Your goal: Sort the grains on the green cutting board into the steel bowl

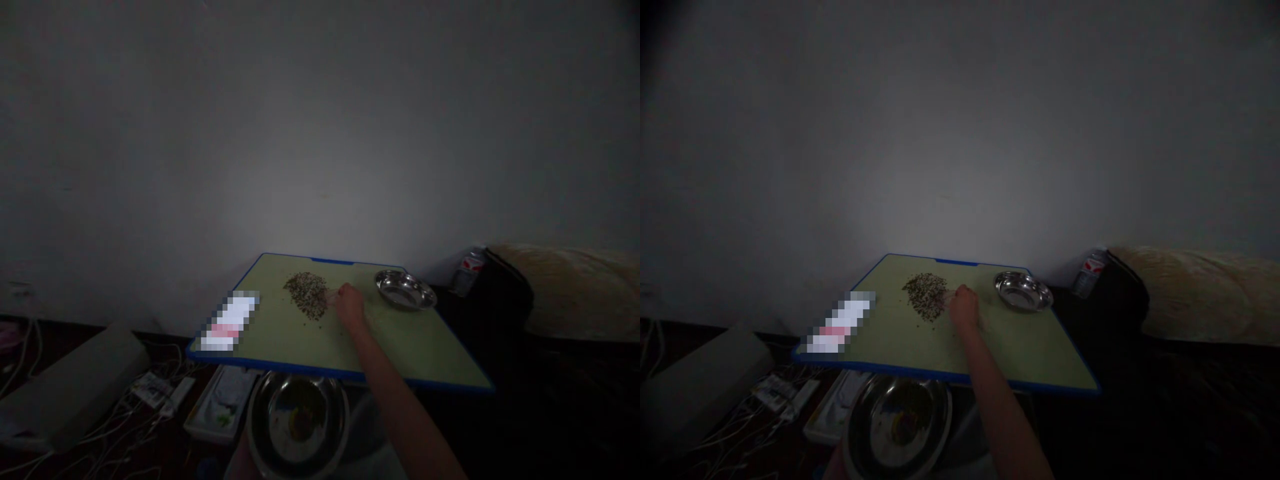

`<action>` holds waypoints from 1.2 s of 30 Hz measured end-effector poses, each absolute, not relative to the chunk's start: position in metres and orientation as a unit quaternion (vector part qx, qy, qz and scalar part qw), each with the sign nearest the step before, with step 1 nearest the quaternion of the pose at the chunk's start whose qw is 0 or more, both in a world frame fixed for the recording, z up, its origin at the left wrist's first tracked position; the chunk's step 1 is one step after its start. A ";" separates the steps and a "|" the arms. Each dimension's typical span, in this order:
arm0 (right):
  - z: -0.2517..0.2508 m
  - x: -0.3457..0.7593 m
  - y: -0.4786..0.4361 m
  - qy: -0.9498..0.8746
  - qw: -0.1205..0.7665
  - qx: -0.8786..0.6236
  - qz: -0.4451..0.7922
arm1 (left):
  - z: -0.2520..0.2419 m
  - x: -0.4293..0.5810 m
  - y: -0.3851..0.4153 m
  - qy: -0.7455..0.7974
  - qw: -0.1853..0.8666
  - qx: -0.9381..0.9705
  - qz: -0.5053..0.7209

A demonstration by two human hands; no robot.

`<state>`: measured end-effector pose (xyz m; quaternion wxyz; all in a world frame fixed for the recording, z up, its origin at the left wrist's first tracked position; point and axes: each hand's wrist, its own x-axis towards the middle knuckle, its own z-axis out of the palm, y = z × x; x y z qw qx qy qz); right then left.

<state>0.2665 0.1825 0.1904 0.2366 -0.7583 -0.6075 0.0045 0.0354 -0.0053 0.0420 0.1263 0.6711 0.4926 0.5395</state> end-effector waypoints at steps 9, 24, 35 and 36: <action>0.192 0.266 0.179 -0.617 0.206 -0.759 -0.005 | 0.042 0.031 -0.010 0.497 0.127 0.667 0.541; 0.183 0.292 0.148 -0.609 0.398 -0.680 0.086 | 0.085 0.038 -0.008 0.505 0.160 0.670 0.521; 0.172 0.291 0.141 -0.616 0.358 -0.699 0.057 | 0.061 0.029 -0.006 0.490 0.194 0.677 0.514; 0.171 0.291 0.141 -0.617 0.358 -0.699 0.055 | 0.054 0.029 -0.005 0.487 0.200 0.678 0.513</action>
